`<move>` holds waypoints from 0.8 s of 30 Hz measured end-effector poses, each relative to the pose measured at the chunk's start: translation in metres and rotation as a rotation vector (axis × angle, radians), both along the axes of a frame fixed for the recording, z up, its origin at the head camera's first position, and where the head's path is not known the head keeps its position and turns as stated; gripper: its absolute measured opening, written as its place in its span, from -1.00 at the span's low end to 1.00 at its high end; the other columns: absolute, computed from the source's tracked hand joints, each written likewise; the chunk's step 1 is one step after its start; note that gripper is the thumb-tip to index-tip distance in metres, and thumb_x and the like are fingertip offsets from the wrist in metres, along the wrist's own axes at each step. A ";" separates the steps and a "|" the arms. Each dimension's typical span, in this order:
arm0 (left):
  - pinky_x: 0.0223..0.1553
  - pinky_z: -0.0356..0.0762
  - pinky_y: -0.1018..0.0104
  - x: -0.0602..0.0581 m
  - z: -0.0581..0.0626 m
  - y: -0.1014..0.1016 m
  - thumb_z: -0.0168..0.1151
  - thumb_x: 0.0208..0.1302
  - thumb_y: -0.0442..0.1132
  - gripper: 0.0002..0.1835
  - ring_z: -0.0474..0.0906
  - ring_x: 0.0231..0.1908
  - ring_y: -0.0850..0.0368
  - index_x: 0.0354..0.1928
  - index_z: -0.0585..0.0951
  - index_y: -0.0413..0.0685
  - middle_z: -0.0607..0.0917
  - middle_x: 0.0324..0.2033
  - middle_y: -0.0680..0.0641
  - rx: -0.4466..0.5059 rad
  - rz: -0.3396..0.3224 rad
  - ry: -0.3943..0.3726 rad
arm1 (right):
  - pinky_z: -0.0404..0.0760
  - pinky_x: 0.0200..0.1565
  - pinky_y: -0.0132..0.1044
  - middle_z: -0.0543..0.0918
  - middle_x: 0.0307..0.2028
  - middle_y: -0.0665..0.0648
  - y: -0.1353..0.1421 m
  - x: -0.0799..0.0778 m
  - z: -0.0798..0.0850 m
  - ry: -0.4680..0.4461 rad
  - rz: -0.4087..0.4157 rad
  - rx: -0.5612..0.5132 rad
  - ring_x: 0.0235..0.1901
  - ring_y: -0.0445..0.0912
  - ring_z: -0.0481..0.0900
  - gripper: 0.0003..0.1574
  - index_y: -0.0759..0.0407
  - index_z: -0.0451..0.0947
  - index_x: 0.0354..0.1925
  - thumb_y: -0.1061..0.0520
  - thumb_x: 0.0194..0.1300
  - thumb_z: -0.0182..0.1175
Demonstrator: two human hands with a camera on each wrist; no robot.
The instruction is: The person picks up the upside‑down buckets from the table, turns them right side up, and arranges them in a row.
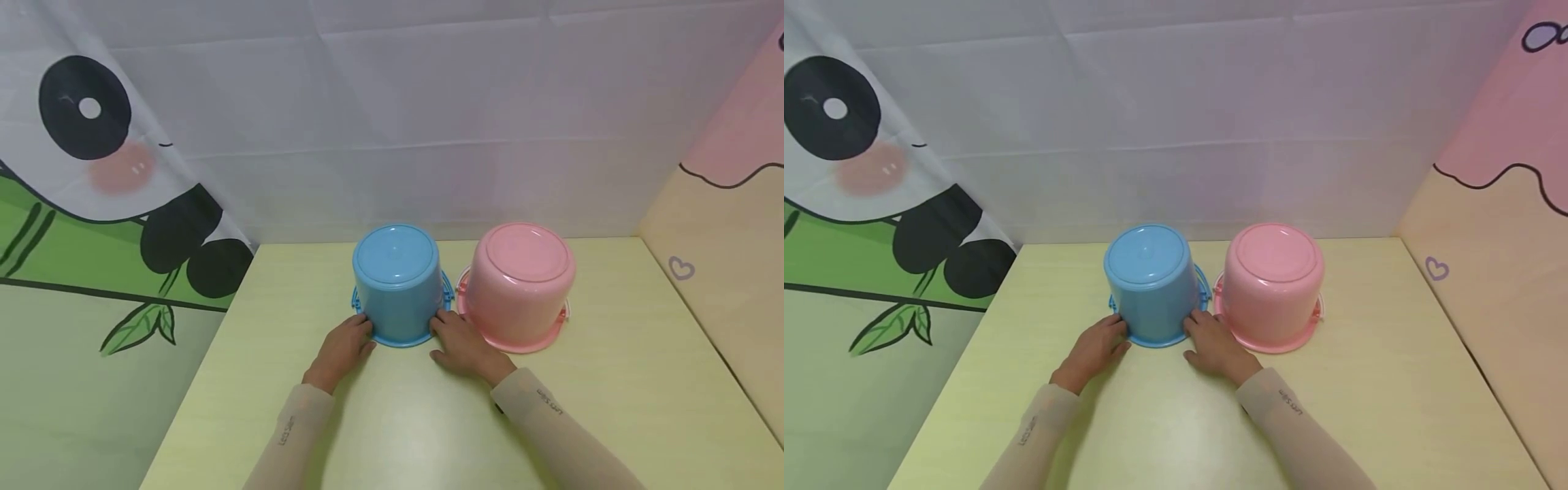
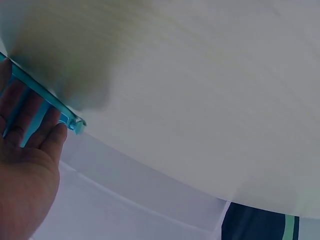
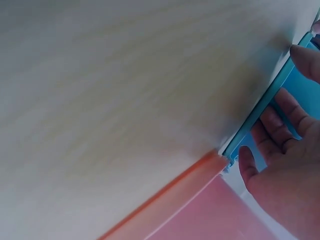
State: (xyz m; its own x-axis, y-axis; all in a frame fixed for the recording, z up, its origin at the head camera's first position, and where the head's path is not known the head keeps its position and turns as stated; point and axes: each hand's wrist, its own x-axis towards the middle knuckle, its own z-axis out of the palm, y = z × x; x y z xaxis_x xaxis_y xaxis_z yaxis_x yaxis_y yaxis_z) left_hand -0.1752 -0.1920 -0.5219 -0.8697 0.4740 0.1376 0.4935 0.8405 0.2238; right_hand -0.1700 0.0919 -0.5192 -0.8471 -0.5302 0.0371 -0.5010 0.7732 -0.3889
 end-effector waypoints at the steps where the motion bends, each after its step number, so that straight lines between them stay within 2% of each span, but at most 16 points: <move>1: -0.12 0.58 0.08 0.001 -0.001 -0.002 0.54 0.28 -0.27 -0.74 0.42 -0.23 0.03 -0.24 0.57 -0.14 0.51 -0.24 -0.05 0.001 -0.006 0.001 | 0.50 0.12 0.05 0.44 -0.12 0.09 -0.002 0.003 -0.001 -0.003 -0.004 -0.002 -0.05 0.06 0.47 -0.58 0.15 0.52 -0.03 0.01 0.30 0.45; 9: -0.12 0.61 0.10 0.016 -0.006 -0.020 0.57 0.23 -0.32 -0.74 0.45 -0.22 0.04 -0.24 0.59 -0.11 0.52 -0.25 -0.01 -0.004 -0.068 0.013 | 0.47 0.15 0.07 0.41 -0.09 0.08 -0.015 0.032 -0.005 -0.034 -0.022 -0.010 0.00 0.06 0.45 -0.56 0.13 0.49 -0.01 -0.01 0.29 0.43; 16: -0.15 0.62 0.13 0.018 -0.010 -0.023 0.56 0.23 -0.33 -0.75 0.44 -0.23 0.08 -0.27 0.59 -0.06 0.50 -0.25 0.01 0.011 -0.074 0.012 | 0.47 0.10 0.03 0.41 -0.10 0.06 -0.014 0.033 -0.008 -0.028 -0.006 -0.005 -0.03 0.03 0.44 -0.58 0.13 0.50 -0.02 0.00 0.30 0.43; 24: -0.21 0.60 0.15 0.018 -0.008 -0.026 0.60 0.14 -0.33 -0.74 0.45 -0.33 0.08 -0.34 0.61 -0.04 0.50 -0.35 0.04 0.013 -0.133 0.113 | 0.45 0.14 0.05 0.45 -0.10 0.05 -0.010 0.032 -0.006 -0.018 0.018 0.032 -0.05 0.01 0.45 -0.66 0.10 0.54 -0.04 0.06 0.33 0.44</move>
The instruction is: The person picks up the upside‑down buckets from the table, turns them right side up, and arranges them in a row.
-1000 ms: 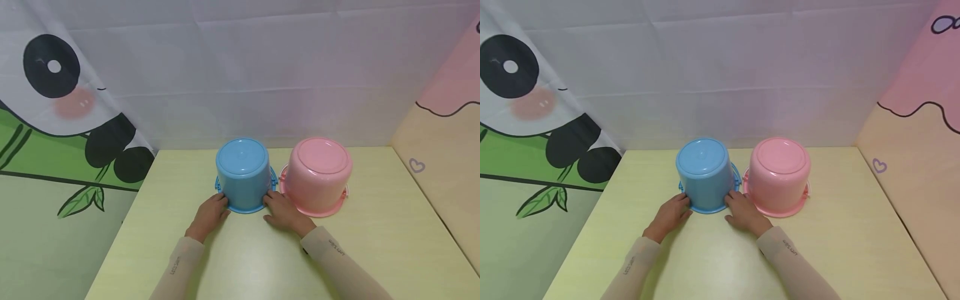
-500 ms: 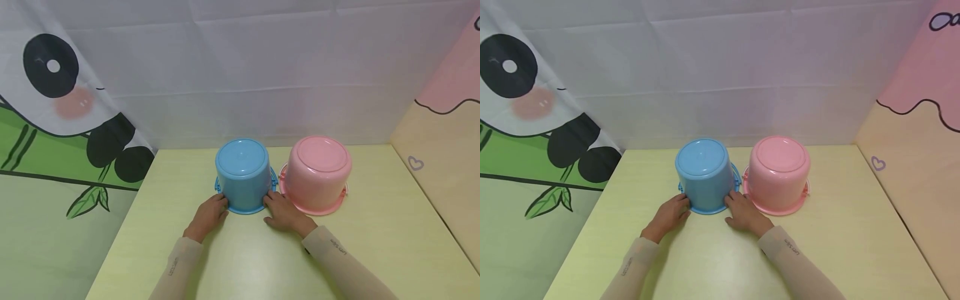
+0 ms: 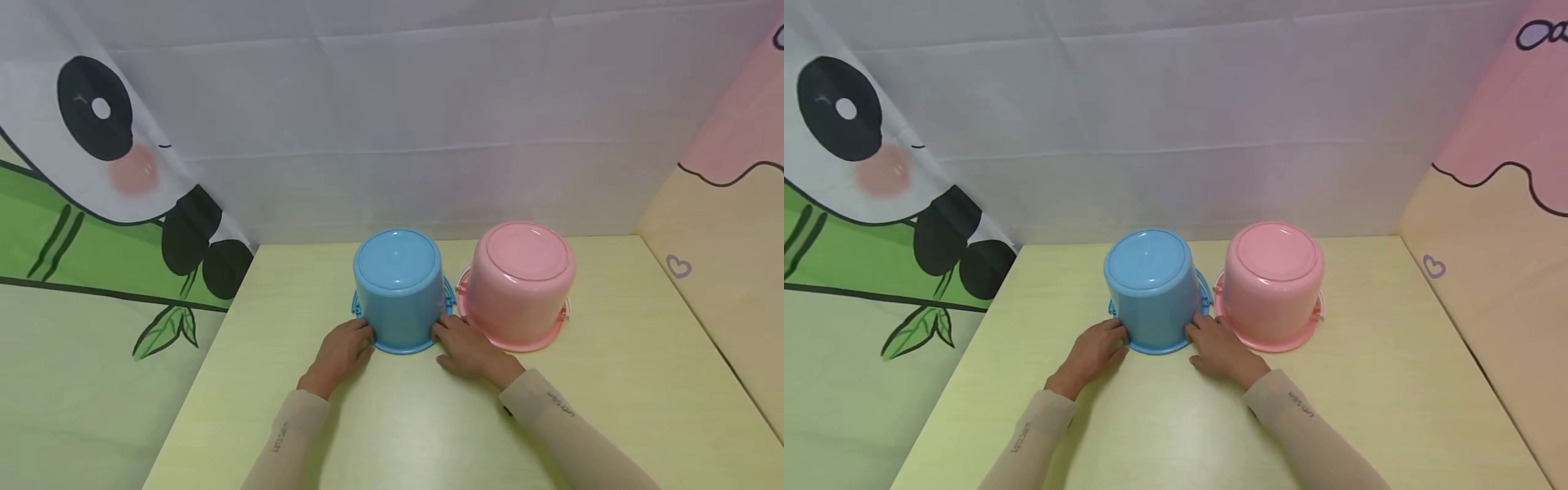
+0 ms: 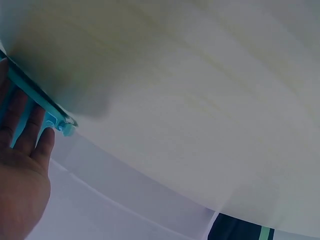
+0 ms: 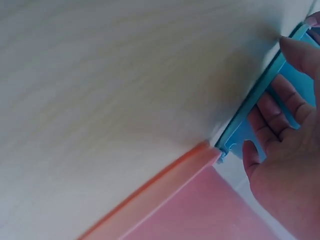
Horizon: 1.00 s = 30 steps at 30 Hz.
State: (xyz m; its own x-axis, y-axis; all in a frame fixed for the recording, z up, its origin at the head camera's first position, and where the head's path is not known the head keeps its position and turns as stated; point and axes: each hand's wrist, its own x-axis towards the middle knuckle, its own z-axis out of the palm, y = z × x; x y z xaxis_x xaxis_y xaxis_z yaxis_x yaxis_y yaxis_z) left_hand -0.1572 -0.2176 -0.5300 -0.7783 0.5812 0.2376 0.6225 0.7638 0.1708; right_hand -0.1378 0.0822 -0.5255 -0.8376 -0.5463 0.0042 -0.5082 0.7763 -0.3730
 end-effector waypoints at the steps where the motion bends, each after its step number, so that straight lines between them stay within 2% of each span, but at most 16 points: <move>1: -0.21 0.60 0.15 0.000 0.001 -0.001 0.62 0.12 -0.32 -0.73 0.46 -0.34 0.08 -0.36 0.61 -0.03 0.49 -0.37 0.05 0.003 0.001 0.012 | 0.46 0.14 0.05 0.46 -0.10 0.05 0.000 -0.001 0.001 0.005 0.008 -0.001 -0.06 0.01 0.46 -0.69 0.10 0.55 -0.05 0.09 0.33 0.42; 4: -0.23 0.58 0.16 -0.002 0.003 -0.002 0.66 0.07 -0.26 -0.69 0.46 -0.36 0.09 -0.39 0.60 0.00 0.49 -0.40 0.08 0.013 0.014 0.029 | 0.46 0.13 0.06 0.48 -0.13 0.05 0.001 -0.004 0.003 0.031 0.023 -0.033 -0.09 0.01 0.46 -0.77 0.10 0.56 -0.09 0.23 0.31 0.36; 8: -0.26 0.56 0.19 -0.003 0.004 -0.001 0.71 0.02 -0.18 -0.62 0.43 -0.38 0.12 -0.41 0.57 0.02 0.50 -0.41 0.09 0.042 0.041 0.014 | 0.45 0.09 0.05 0.48 -0.19 0.03 0.002 -0.007 0.006 0.091 0.024 -0.099 -0.13 0.00 0.47 -0.76 0.10 0.56 -0.19 0.33 0.24 0.36; 13: -0.22 0.57 0.16 -0.002 0.003 -0.001 0.70 0.02 -0.19 -0.58 0.44 -0.32 0.10 -0.41 0.50 0.00 0.49 -0.38 0.07 0.124 0.047 -0.028 | 0.48 0.03 -0.06 0.45 -0.26 -0.01 0.003 -0.011 0.003 0.166 0.033 -0.177 -0.17 -0.04 0.46 -0.69 0.06 0.52 -0.30 0.23 0.23 0.52; 19: -0.11 0.58 0.13 -0.003 -0.001 -0.005 0.67 0.02 -0.24 -0.57 0.47 -0.21 0.07 -0.37 0.47 -0.03 0.49 -0.31 0.04 0.205 0.006 -0.036 | 0.52 -0.14 -0.21 0.40 -0.33 -0.04 0.004 -0.018 -0.002 0.252 0.081 -0.267 -0.27 -0.09 0.42 -0.57 0.05 0.46 -0.38 0.11 0.16 0.60; 24: -0.10 0.58 0.15 -0.003 -0.002 -0.010 0.64 0.06 -0.25 -0.59 0.47 -0.17 0.08 -0.34 0.47 -0.04 0.50 -0.29 0.05 0.238 -0.014 -0.052 | 0.48 -0.17 -0.23 0.39 -0.33 -0.05 0.007 -0.021 -0.008 0.319 0.113 -0.278 -0.28 -0.11 0.40 -0.54 0.02 0.44 -0.38 0.07 0.12 0.61; 30: -0.14 0.58 0.16 -0.001 0.002 -0.014 0.62 0.09 -0.25 -0.58 0.46 -0.15 0.10 -0.33 0.44 -0.02 0.50 -0.28 0.06 0.256 0.006 -0.093 | 0.45 -0.23 -0.25 0.39 -0.31 -0.04 0.009 -0.026 -0.012 0.426 0.145 -0.284 -0.30 -0.12 0.39 -0.55 0.01 0.47 -0.33 0.01 0.12 0.61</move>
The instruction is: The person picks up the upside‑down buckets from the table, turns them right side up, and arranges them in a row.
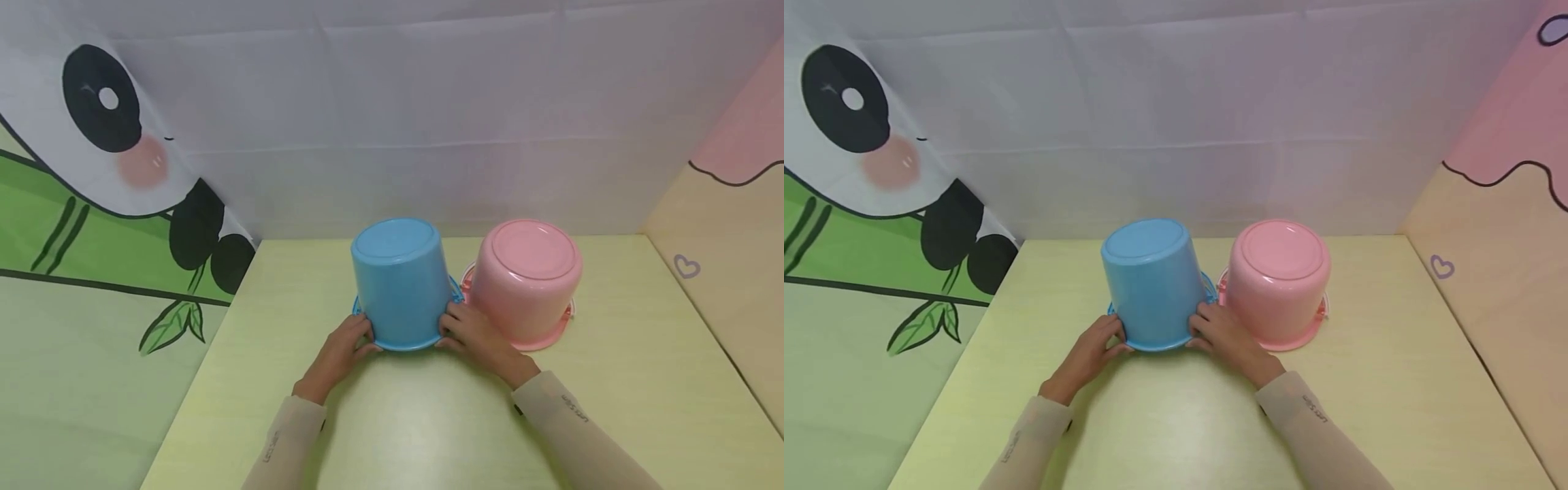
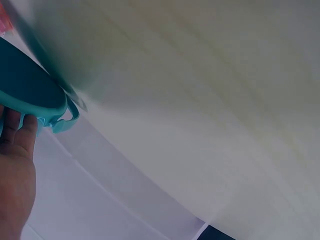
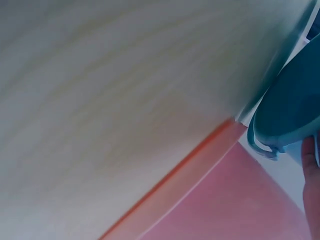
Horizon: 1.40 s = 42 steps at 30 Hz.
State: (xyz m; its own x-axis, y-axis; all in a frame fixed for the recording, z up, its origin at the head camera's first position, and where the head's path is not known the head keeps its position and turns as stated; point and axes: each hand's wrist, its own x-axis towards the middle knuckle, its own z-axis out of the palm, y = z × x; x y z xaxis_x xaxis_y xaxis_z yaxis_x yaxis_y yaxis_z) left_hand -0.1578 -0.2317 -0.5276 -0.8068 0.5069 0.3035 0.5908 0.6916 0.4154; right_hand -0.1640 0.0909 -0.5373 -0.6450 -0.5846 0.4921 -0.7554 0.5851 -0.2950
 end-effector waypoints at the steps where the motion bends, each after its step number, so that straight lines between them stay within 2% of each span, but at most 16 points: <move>1: -0.14 0.59 0.16 0.000 0.001 0.001 0.62 0.09 -0.25 -0.58 0.47 -0.15 0.10 -0.33 0.44 -0.01 0.50 -0.28 0.07 0.002 0.005 -0.004 | 0.45 -0.24 -0.24 0.39 -0.31 -0.03 0.001 -0.001 0.000 0.015 0.004 -0.009 -0.30 -0.11 0.39 -0.55 0.02 0.48 -0.32 0.01 0.11 0.62; 6: -0.12 0.61 0.15 0.001 0.007 0.006 0.62 0.07 -0.27 -0.56 0.49 -0.14 0.08 -0.32 0.42 0.00 0.53 -0.27 0.04 0.043 0.023 -0.012 | 0.49 -0.27 -0.24 0.44 -0.30 0.02 0.007 -0.008 -0.001 0.113 0.032 -0.069 -0.33 -0.09 0.42 -0.52 0.08 0.49 -0.29 0.02 0.04 0.63; 8: -0.11 0.60 0.14 0.001 0.009 0.008 0.62 0.06 -0.31 -0.56 0.49 -0.15 0.07 -0.30 0.43 -0.01 0.53 -0.27 0.03 0.071 0.021 0.002 | 0.50 -0.29 -0.22 0.45 -0.30 0.05 0.008 -0.012 -0.002 0.160 0.042 -0.107 -0.34 -0.07 0.43 -0.55 0.11 0.49 -0.27 -0.10 0.21 0.51; 10: -0.12 0.59 0.13 -0.001 0.012 0.011 0.63 0.04 -0.34 -0.56 0.49 -0.16 0.06 -0.30 0.44 -0.02 0.52 -0.28 0.02 0.095 0.020 0.024 | 0.51 -0.28 -0.22 0.46 -0.29 0.07 0.009 -0.015 -0.002 0.194 0.045 -0.137 -0.34 -0.06 0.44 -0.52 0.14 0.48 -0.25 -0.23 0.38 0.30; 12: -0.13 0.58 0.12 -0.002 0.015 0.013 0.63 0.02 -0.36 -0.55 0.48 -0.18 0.05 -0.29 0.44 -0.03 0.52 -0.29 0.02 0.113 0.022 0.047 | 0.51 -0.27 -0.21 0.47 -0.28 0.08 0.010 -0.018 -0.001 0.210 0.041 -0.161 -0.33 -0.06 0.44 -0.45 0.16 0.48 -0.23 -0.31 0.47 0.09; 13: -0.14 0.58 0.12 -0.002 0.016 0.013 0.63 0.01 -0.37 -0.55 0.48 -0.18 0.05 -0.29 0.44 -0.03 0.51 -0.29 0.02 0.122 0.023 0.056 | 0.52 -0.26 -0.21 0.47 -0.28 0.08 0.010 -0.018 0.000 0.209 0.038 -0.169 -0.32 -0.06 0.45 -0.45 0.17 0.48 -0.23 -0.30 0.47 0.07; 15: -0.15 0.58 0.12 -0.002 0.018 0.014 0.63 0.00 -0.37 -0.54 0.48 -0.19 0.05 -0.30 0.43 -0.04 0.51 -0.30 0.02 0.137 0.031 0.061 | 0.54 -0.25 -0.20 0.50 -0.27 0.08 0.011 -0.018 0.003 0.197 0.035 -0.183 -0.30 -0.05 0.46 -0.53 0.18 0.49 -0.22 -0.20 0.40 0.29; 17: -0.15 0.58 0.11 -0.001 0.019 0.016 0.62 0.00 -0.37 -0.54 0.49 -0.18 0.04 -0.30 0.42 -0.05 0.51 -0.29 0.02 0.146 0.045 0.062 | 0.55 -0.24 -0.19 0.51 -0.27 0.09 0.011 -0.018 0.006 0.183 0.030 -0.201 -0.29 -0.04 0.48 -0.56 0.19 0.50 -0.23 -0.04 0.21 0.50; 19: -0.15 0.58 0.09 -0.001 0.022 0.018 0.62 -0.01 -0.36 -0.54 0.49 -0.17 0.04 -0.31 0.42 -0.06 0.51 -0.30 0.01 0.160 0.057 0.065 | 0.56 -0.24 -0.18 0.52 -0.27 0.10 0.010 -0.018 0.007 0.164 0.033 -0.231 -0.29 -0.03 0.48 -0.52 0.21 0.50 -0.23 0.10 0.04 0.59; 22: -0.17 0.58 0.10 -0.001 0.024 0.020 0.62 -0.03 -0.36 -0.55 0.50 -0.18 0.04 -0.32 0.44 -0.08 0.52 -0.31 0.00 0.179 0.074 0.080 | 0.56 -0.24 -0.19 0.51 -0.28 0.10 0.010 -0.019 0.007 0.145 0.031 -0.268 -0.29 -0.05 0.48 -0.56 0.22 0.49 -0.22 -0.03 0.23 0.49; 24: -0.19 0.56 0.11 -0.002 0.025 0.021 0.63 -0.04 -0.36 -0.56 0.50 -0.19 0.04 -0.32 0.45 -0.08 0.52 -0.32 0.00 0.192 0.084 0.090 | 0.55 -0.24 -0.19 0.50 -0.28 0.10 0.010 -0.019 0.006 0.136 0.034 -0.295 -0.28 -0.05 0.47 -0.52 0.22 0.48 -0.21 -0.17 0.39 0.30; 27: -0.21 0.56 0.14 -0.004 0.025 0.022 0.64 -0.05 -0.36 -0.56 0.50 -0.20 0.07 -0.31 0.47 -0.08 0.53 -0.33 0.01 0.198 0.093 0.110 | 0.53 -0.22 -0.20 0.50 -0.28 0.10 0.010 -0.020 0.005 0.140 0.031 -0.323 -0.26 -0.05 0.46 -0.40 0.23 0.47 -0.20 -0.31 0.46 0.05; 31: -0.22 0.57 0.13 -0.007 0.027 0.025 0.64 -0.06 -0.37 -0.57 0.53 -0.22 0.05 -0.32 0.49 -0.09 0.55 -0.35 -0.01 0.226 0.100 0.126 | 0.49 -0.22 -0.20 0.49 -0.30 0.11 0.010 -0.023 0.009 0.146 0.036 -0.352 -0.26 -0.04 0.44 -0.39 0.25 0.46 -0.21 -0.30 0.47 0.04; 37: -0.23 0.62 -0.03 -0.009 0.035 0.023 0.59 0.00 -0.31 -0.64 0.60 -0.26 -0.04 -0.32 0.51 -0.13 0.57 -0.36 -0.07 0.302 0.073 0.119 | 0.47 -0.23 -0.20 0.46 -0.33 0.13 0.006 -0.023 0.018 0.136 0.027 -0.381 -0.28 -0.03 0.43 -0.44 0.27 0.43 -0.24 -0.24 0.43 0.12; 42: -0.18 0.67 0.04 -0.010 0.039 0.019 0.57 0.04 -0.36 -0.67 0.62 -0.24 0.03 -0.32 0.52 -0.11 0.57 -0.35 -0.05 0.345 0.078 0.101 | 0.47 -0.22 -0.19 0.48 -0.33 0.14 0.000 -0.021 0.028 0.121 0.029 -0.416 -0.28 -0.02 0.44 -0.51 0.26 0.45 -0.24 -0.17 0.41 0.18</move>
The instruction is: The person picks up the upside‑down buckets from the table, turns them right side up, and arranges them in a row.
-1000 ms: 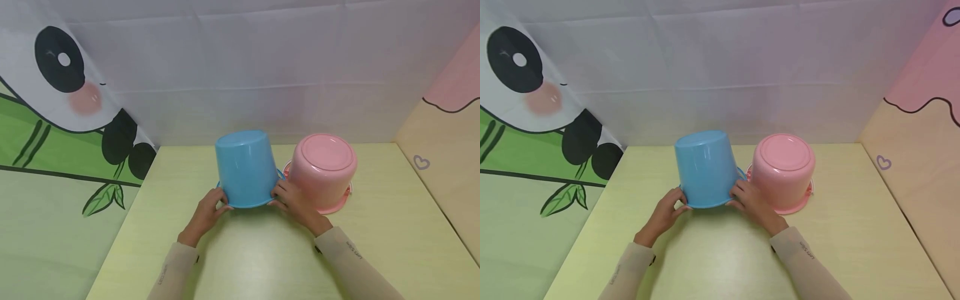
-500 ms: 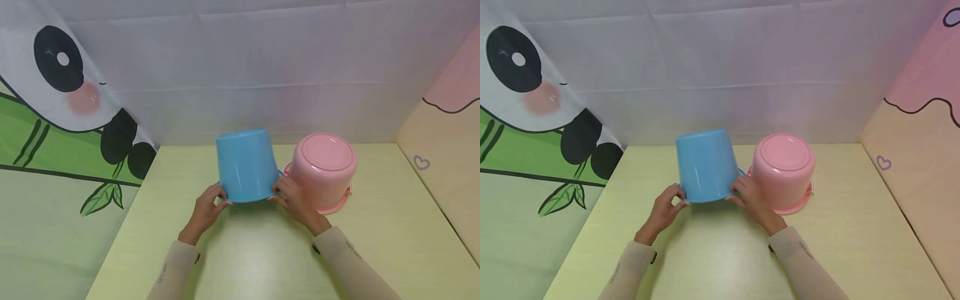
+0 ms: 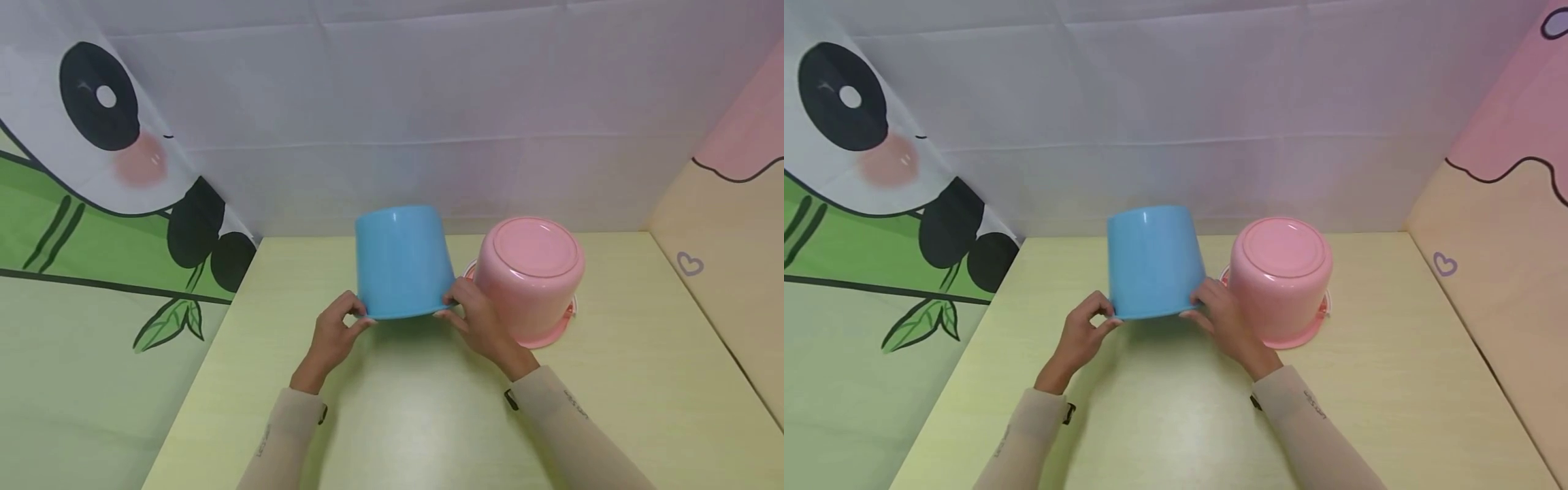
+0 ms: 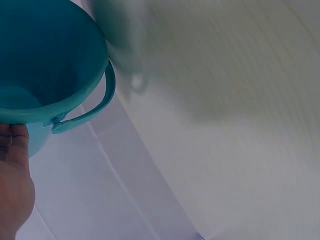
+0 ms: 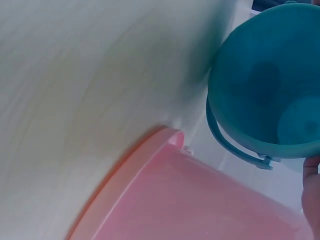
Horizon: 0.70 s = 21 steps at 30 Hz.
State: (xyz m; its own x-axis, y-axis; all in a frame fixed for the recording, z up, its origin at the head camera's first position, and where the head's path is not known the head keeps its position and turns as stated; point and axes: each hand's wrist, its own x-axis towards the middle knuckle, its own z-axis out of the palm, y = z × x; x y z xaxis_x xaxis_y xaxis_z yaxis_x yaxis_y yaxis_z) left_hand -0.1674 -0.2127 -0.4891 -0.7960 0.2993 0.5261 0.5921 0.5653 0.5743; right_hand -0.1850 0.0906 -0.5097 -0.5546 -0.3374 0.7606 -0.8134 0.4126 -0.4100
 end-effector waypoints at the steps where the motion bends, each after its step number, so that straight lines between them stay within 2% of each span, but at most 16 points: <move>1: -0.18 0.67 0.04 0.000 0.000 0.000 0.58 0.03 -0.39 -0.66 0.62 -0.24 0.03 -0.32 0.52 -0.11 0.57 -0.35 -0.05 0.009 0.002 -0.006 | 0.47 -0.22 -0.20 0.48 -0.33 0.14 0.000 0.000 0.001 -0.006 0.003 -0.006 -0.28 -0.02 0.44 -0.51 0.26 0.45 -0.24 -0.17 0.41 0.18; 5: -0.19 0.66 0.06 -0.001 0.001 0.000 0.58 0.02 -0.45 -0.65 0.62 -0.25 0.03 -0.33 0.52 -0.11 0.56 -0.36 -0.04 0.017 0.013 -0.019 | 0.47 -0.22 -0.22 0.49 -0.33 0.12 -0.002 0.000 0.005 -0.029 0.006 -0.016 -0.29 -0.04 0.44 -0.46 0.25 0.46 -0.25 -0.24 0.43 0.11; 10: -0.18 0.65 0.20 0.000 0.005 0.001 0.59 0.04 -0.40 -0.65 0.63 -0.25 0.04 -0.32 0.52 -0.11 0.56 -0.35 -0.02 0.006 0.028 -0.019 | 0.48 -0.21 -0.22 0.50 -0.33 0.13 -0.003 0.002 0.007 -0.053 -0.006 -0.015 -0.29 -0.03 0.45 -0.44 0.26 0.45 -0.25 -0.25 0.41 0.12; 21: -0.20 0.68 0.14 0.001 0.013 0.001 0.54 0.07 -0.36 -0.69 0.63 -0.26 0.06 -0.30 0.52 -0.11 0.54 -0.35 -0.02 -0.002 0.056 -0.020 | 0.45 -0.24 -0.23 0.46 -0.30 0.12 -0.007 0.005 0.010 -0.113 -0.010 -0.057 -0.31 -0.01 0.42 -0.37 0.25 0.44 -0.21 -0.31 0.50 0.08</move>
